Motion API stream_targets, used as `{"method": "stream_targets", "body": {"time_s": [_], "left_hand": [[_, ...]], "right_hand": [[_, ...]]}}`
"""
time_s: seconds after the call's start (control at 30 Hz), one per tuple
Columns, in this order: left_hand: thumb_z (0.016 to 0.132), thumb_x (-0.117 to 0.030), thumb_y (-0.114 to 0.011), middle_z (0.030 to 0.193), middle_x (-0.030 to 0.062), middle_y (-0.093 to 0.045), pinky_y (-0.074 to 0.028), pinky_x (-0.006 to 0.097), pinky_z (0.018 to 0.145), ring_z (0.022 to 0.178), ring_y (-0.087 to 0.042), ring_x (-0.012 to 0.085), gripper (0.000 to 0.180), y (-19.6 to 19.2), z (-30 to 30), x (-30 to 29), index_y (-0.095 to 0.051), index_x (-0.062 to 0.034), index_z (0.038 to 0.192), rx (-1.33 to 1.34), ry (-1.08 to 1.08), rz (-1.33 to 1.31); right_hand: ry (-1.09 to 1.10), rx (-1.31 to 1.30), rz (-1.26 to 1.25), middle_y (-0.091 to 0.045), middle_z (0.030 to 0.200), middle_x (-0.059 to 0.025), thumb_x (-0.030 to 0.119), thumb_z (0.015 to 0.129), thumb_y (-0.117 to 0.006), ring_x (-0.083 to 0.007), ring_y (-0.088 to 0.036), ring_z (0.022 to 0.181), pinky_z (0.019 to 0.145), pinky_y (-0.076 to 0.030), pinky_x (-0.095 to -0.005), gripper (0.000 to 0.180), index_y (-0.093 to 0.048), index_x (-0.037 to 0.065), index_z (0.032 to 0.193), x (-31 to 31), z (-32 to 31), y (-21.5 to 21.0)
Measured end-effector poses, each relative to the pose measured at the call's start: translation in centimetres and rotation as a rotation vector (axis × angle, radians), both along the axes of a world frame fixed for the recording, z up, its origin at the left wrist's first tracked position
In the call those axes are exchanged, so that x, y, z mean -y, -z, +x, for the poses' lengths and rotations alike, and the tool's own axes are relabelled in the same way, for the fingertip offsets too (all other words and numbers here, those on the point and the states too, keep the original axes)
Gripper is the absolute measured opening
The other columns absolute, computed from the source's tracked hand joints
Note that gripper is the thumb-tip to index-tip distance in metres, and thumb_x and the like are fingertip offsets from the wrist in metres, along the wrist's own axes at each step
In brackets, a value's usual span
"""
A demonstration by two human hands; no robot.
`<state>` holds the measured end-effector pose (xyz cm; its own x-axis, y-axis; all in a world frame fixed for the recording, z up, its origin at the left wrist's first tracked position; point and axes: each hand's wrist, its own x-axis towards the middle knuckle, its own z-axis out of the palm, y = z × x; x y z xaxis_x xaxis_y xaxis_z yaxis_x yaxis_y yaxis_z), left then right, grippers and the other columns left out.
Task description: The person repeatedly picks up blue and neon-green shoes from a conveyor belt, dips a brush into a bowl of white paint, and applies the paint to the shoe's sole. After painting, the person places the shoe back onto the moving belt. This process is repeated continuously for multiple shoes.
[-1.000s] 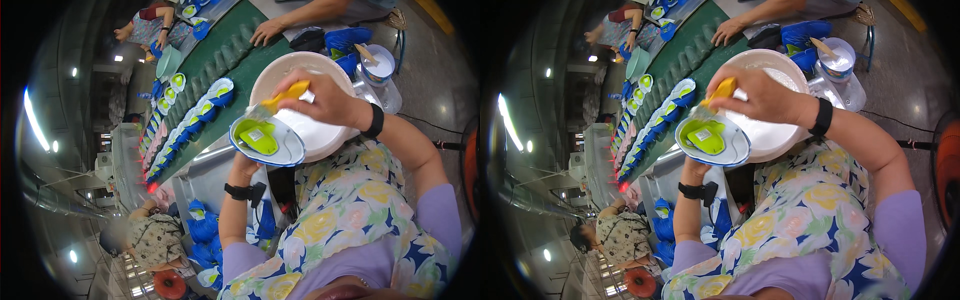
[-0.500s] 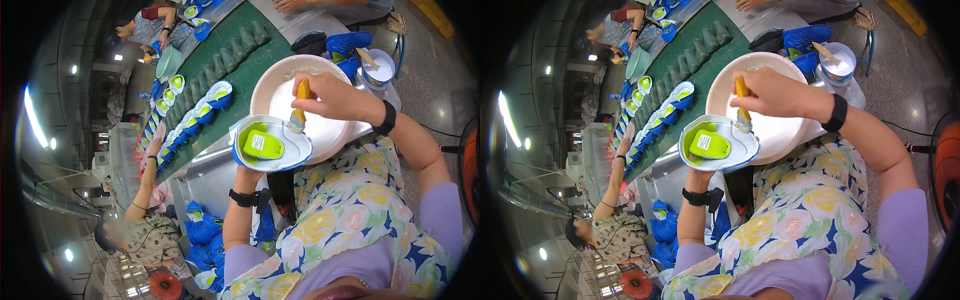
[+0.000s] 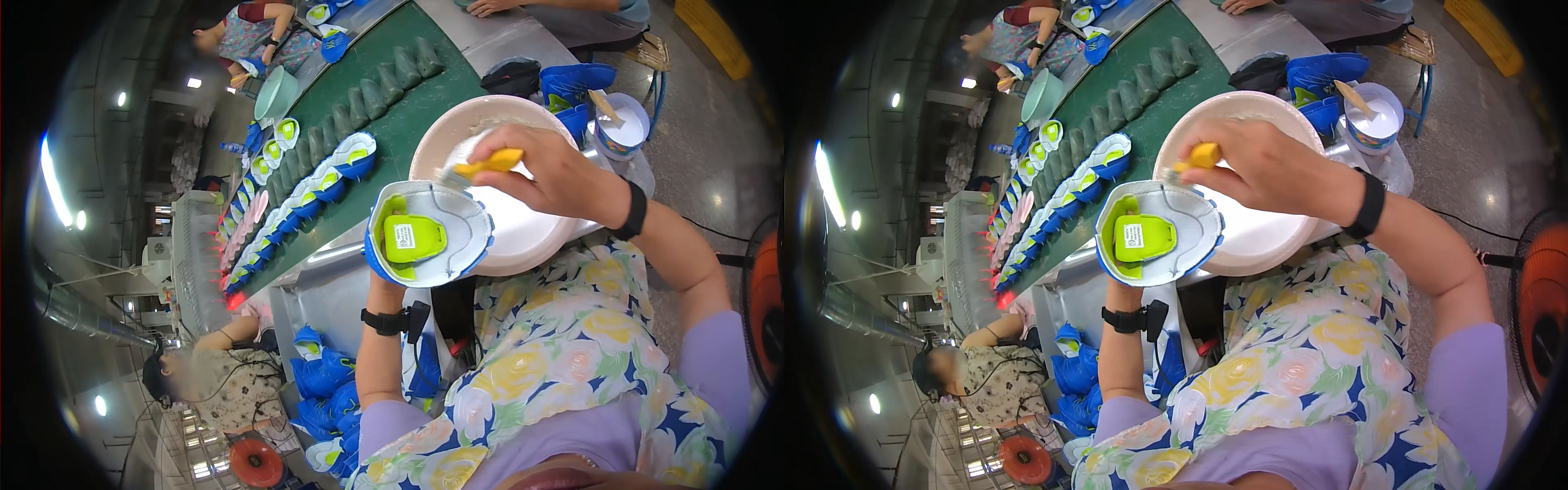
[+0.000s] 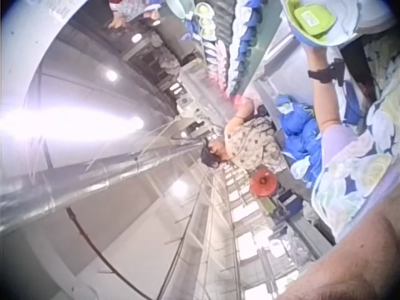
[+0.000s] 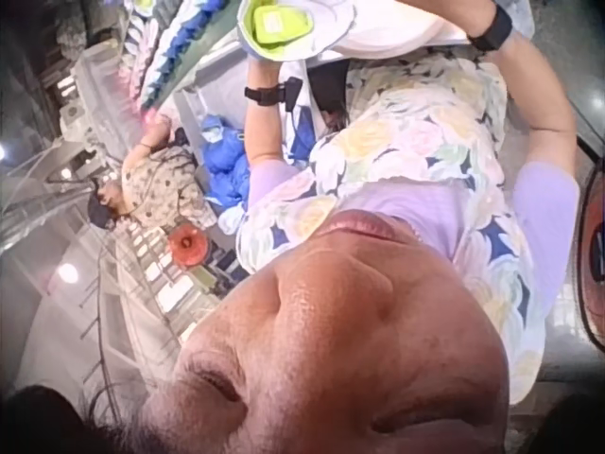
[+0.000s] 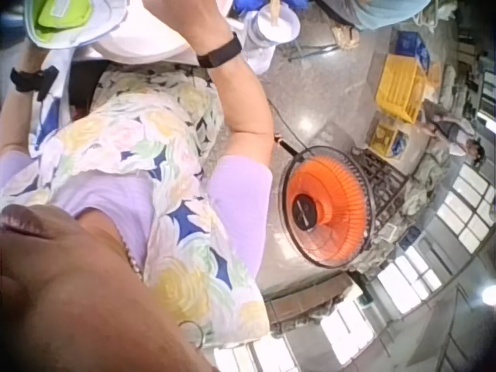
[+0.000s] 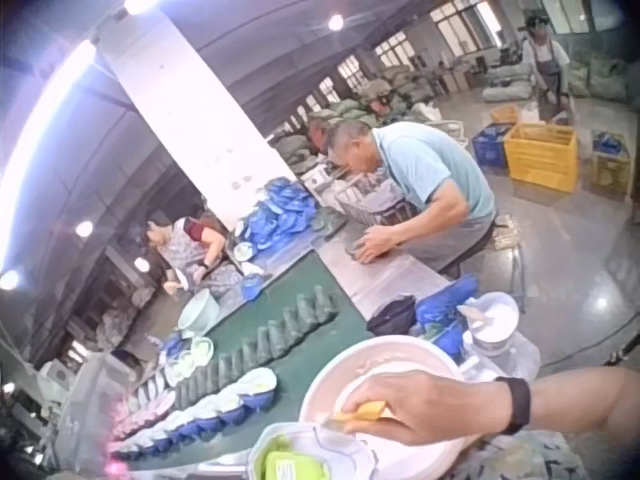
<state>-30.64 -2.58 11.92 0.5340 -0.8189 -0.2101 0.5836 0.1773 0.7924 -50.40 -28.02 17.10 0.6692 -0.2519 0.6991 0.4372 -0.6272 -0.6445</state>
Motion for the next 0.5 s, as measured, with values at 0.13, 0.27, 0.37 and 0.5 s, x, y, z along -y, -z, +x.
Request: {"method": "stream_targets", "body": {"time_s": [0.13, 0.27, 0.37, 0.5], "left_hand": [[0.102, -0.035, -0.046, 0.133, 0.0093, -0.057, -0.054, 0.044, 0.096, 0.116, -0.061, 0.0249, 0.046, -0.9, -0.6, 2.0, -0.048, -0.0095, 0.140, 0.136, -0.045, 0.088], [0.096, -0.018, -0.057, 0.131, 0.0101, -0.058, -0.051, 0.040, 0.099, 0.117, -0.060, 0.0262, 0.047, 0.6, 1.3, 1.6, -0.044, -0.0077, 0.141, 0.546, -0.200, 0.129], [0.097, -0.021, -0.058, 0.120, 0.0088, -0.063, -0.054, 0.038, 0.078, 0.097, -0.063, 0.0234, 0.038, 6.2, 8.6, -1.9, -0.049, -0.0097, 0.132, 1.184, -0.193, 0.355], [0.098, -0.015, -0.056, 0.100, 0.0066, -0.065, -0.052, 0.034, 0.061, 0.080, -0.062, 0.0193, 0.023, 7.2, 13.0, 2.9, -0.054, -0.0109, 0.120, 0.337, -0.323, 0.321]], "right_hand": [[0.098, -0.077, 0.094, -0.064, 0.075, -0.0157, 0.024, 0.090, -0.070, -0.0333, -0.063, 0.068, 0.060, -0.049, -0.0390, 0.028, -0.053, 0.002, 0.097, -0.3, 2.9, 0.9], [0.100, -0.436, 0.301, -0.062, 0.070, -0.0131, 0.024, 0.088, -0.072, -0.0224, -0.062, 0.059, 0.055, -0.046, -0.0360, 0.030, -0.053, 0.000, 0.089, 1.5, 2.0, 0.9], [0.120, -0.354, 0.545, -0.063, 0.074, -0.0073, 0.019, 0.089, -0.071, -0.0115, -0.063, 0.065, 0.058, -0.049, -0.0269, 0.024, -0.056, 0.000, 0.092, 1.5, 1.2, 1.8], [0.124, -0.388, 0.731, -0.065, 0.082, -0.0069, 0.012, 0.090, -0.070, -0.0110, -0.065, 0.072, 0.065, -0.052, -0.0229, 0.020, -0.056, 0.000, 0.099, 1.9, -1.5, 5.7]]}}
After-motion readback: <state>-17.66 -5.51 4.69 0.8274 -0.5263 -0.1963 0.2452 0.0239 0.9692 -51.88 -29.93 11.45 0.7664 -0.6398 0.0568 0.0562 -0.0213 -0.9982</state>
